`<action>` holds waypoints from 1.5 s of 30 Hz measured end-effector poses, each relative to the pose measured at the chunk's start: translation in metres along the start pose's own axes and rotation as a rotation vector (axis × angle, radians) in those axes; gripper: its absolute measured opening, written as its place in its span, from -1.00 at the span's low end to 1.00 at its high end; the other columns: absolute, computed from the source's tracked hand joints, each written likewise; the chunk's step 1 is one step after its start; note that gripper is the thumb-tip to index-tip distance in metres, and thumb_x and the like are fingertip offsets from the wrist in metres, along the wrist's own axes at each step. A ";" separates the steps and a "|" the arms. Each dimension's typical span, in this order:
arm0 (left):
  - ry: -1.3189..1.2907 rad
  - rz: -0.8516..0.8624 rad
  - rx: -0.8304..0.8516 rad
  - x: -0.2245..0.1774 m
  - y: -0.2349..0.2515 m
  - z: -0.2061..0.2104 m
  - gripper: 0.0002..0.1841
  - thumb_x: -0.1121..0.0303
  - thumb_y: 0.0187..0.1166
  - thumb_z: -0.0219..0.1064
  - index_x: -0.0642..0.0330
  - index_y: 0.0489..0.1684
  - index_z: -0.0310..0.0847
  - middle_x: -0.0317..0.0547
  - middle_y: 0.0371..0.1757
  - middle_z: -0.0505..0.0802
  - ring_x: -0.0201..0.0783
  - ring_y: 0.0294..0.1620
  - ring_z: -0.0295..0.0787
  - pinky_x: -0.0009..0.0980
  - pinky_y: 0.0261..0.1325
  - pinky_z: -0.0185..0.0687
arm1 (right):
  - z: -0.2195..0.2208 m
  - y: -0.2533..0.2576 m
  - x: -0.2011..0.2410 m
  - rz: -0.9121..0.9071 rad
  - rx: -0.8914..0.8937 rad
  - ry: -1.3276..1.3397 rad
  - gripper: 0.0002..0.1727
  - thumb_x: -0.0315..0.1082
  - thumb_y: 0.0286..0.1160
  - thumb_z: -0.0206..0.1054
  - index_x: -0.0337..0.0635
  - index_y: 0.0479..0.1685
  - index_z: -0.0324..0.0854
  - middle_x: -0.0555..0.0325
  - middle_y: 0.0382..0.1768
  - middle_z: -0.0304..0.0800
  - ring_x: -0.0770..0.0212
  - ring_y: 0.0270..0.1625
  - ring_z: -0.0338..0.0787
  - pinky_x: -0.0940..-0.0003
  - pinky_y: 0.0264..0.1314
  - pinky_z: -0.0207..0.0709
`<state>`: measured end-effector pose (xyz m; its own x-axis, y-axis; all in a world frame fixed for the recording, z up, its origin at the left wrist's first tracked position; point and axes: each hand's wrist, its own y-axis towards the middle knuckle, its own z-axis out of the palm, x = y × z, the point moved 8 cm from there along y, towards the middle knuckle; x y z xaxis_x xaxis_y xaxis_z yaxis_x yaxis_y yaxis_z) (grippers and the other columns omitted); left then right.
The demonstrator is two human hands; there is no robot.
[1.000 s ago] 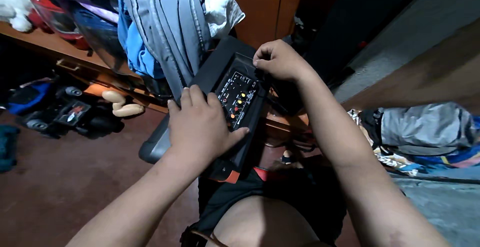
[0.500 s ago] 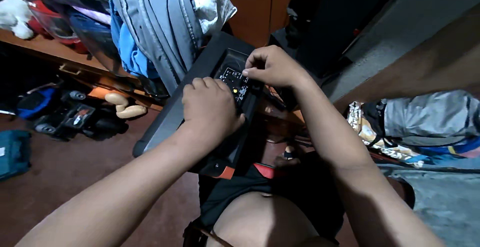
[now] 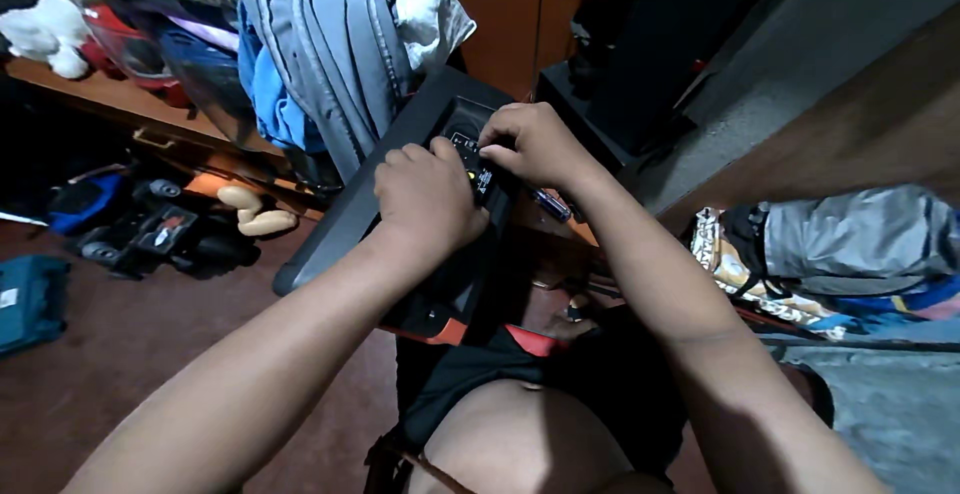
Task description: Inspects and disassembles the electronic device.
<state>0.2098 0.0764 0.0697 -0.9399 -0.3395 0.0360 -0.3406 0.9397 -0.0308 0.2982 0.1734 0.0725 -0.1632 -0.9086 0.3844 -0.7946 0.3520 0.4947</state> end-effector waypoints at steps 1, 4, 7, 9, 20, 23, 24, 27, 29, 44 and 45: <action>-0.002 -0.006 -0.001 0.002 0.001 0.000 0.07 -0.22 0.04 0.63 0.55 0.39 0.38 0.60 0.13 0.67 0.56 0.21 0.65 0.39 0.02 0.58 | 0.000 -0.001 0.000 -0.003 -0.017 0.011 -0.86 -0.37 0.54 0.40 -0.21 -0.18 0.86 0.06 -0.13 0.91 0.21 0.02 0.87 0.27 0.22 0.70; -0.027 -0.025 0.011 0.007 0.003 -0.001 0.10 -0.25 0.01 0.65 0.54 0.41 0.35 0.61 0.15 0.66 0.57 0.23 0.63 0.41 0.04 0.57 | -0.001 -0.004 0.001 -0.014 -0.069 0.047 -0.87 -0.39 0.52 0.42 -0.22 -0.19 0.86 0.05 -0.12 0.91 0.23 0.02 0.87 0.27 0.23 0.71; -0.043 -0.041 0.007 0.014 0.004 -0.002 0.13 -0.29 0.01 0.61 0.50 0.44 0.32 0.59 0.17 0.65 0.55 0.25 0.62 0.39 0.04 0.58 | -0.003 -0.004 0.002 -0.026 -0.116 0.059 -0.88 -0.39 0.53 0.42 -0.21 -0.18 0.87 0.07 -0.12 0.91 0.26 0.03 0.87 0.31 0.23 0.71; -0.082 -0.053 0.013 0.017 0.003 -0.003 0.13 -0.27 0.02 0.63 0.48 0.47 0.29 0.60 0.19 0.63 0.58 0.27 0.60 0.41 0.01 0.59 | -0.004 -0.002 0.004 -0.027 -0.136 0.062 -0.88 -0.39 0.53 0.42 -0.21 -0.19 0.87 0.09 -0.13 0.91 0.28 0.02 0.86 0.34 0.21 0.71; -0.220 -0.074 -0.038 0.034 0.001 -0.021 0.11 -0.27 0.01 0.63 0.40 0.49 0.30 0.56 0.14 0.68 0.55 0.15 0.69 0.47 -0.02 0.59 | -0.033 -0.024 0.013 -0.029 -0.576 0.159 -0.70 -0.35 0.49 0.45 -0.38 0.08 0.77 -0.14 0.08 0.77 0.16 0.12 0.78 0.32 0.16 0.72; -0.312 -0.094 -0.046 0.044 0.003 -0.029 0.10 -0.26 0.03 0.64 0.33 0.52 0.28 0.53 0.07 0.72 0.56 0.09 0.70 0.54 -0.05 0.54 | -0.034 -0.059 0.012 -0.041 -0.828 0.203 -0.86 -0.48 0.46 0.35 -0.42 -0.18 0.71 -0.10 -0.14 0.75 0.21 -0.09 0.77 0.36 -0.08 0.74; -0.348 -0.101 -0.035 0.047 0.004 -0.030 0.09 -0.25 0.04 0.65 0.29 0.54 0.26 0.50 0.02 0.74 0.53 0.05 0.72 0.55 -0.07 0.53 | -0.029 -0.067 0.012 -0.024 -0.834 0.206 -0.89 -0.50 0.46 0.34 -0.40 -0.24 0.70 -0.07 -0.19 0.76 0.23 -0.12 0.78 0.37 -0.10 0.74; -0.500 -0.108 0.003 0.058 0.008 -0.029 0.05 -0.23 0.09 0.66 0.15 0.58 0.25 0.39 -0.03 0.76 0.42 -0.02 0.74 0.53 -0.06 0.53 | -0.002 -0.072 0.004 0.102 -0.664 0.196 -0.88 -0.50 0.47 0.37 -0.37 -0.16 0.77 -0.04 -0.14 0.84 0.23 -0.07 0.83 0.34 -0.01 0.77; -0.599 -0.094 0.018 0.063 0.011 -0.029 0.02 -0.20 0.13 0.65 0.13 0.59 0.25 0.33 0.03 0.78 0.35 0.00 0.77 0.47 0.01 0.57 | 0.013 -0.067 -0.008 0.222 -0.546 0.178 -0.82 -0.44 0.52 0.37 -0.30 -0.04 0.80 0.00 -0.07 0.86 0.25 -0.04 0.84 0.34 0.04 0.76; -1.087 0.141 -0.035 0.088 0.026 -0.039 -0.82 0.04 0.38 0.41 -0.24 -0.31 0.51 -0.63 -0.48 0.78 -0.62 -0.46 0.77 -0.54 -0.43 0.75 | 0.048 -0.004 -0.025 0.499 0.047 -0.004 -0.81 -0.36 0.50 0.27 -0.11 -0.13 0.81 0.09 -0.01 0.80 0.07 0.21 0.73 -0.15 0.35 0.45; -1.104 0.166 -0.025 0.088 0.027 -0.040 -0.86 0.07 0.43 0.38 -0.26 -0.34 0.51 -0.64 -0.48 0.78 -0.63 -0.45 0.76 -0.55 -0.42 0.74 | 0.050 -0.006 -0.019 0.442 0.089 -0.009 -0.79 -0.34 0.53 0.27 -0.09 -0.09 0.83 0.10 0.01 0.80 0.07 0.25 0.71 -0.15 0.37 0.41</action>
<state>0.1191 0.0732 0.1115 -0.4827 -0.0480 -0.8745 -0.2200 0.9731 0.0680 0.2767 0.1772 0.0239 -0.5029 -0.6773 0.5370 -0.6949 0.6863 0.2149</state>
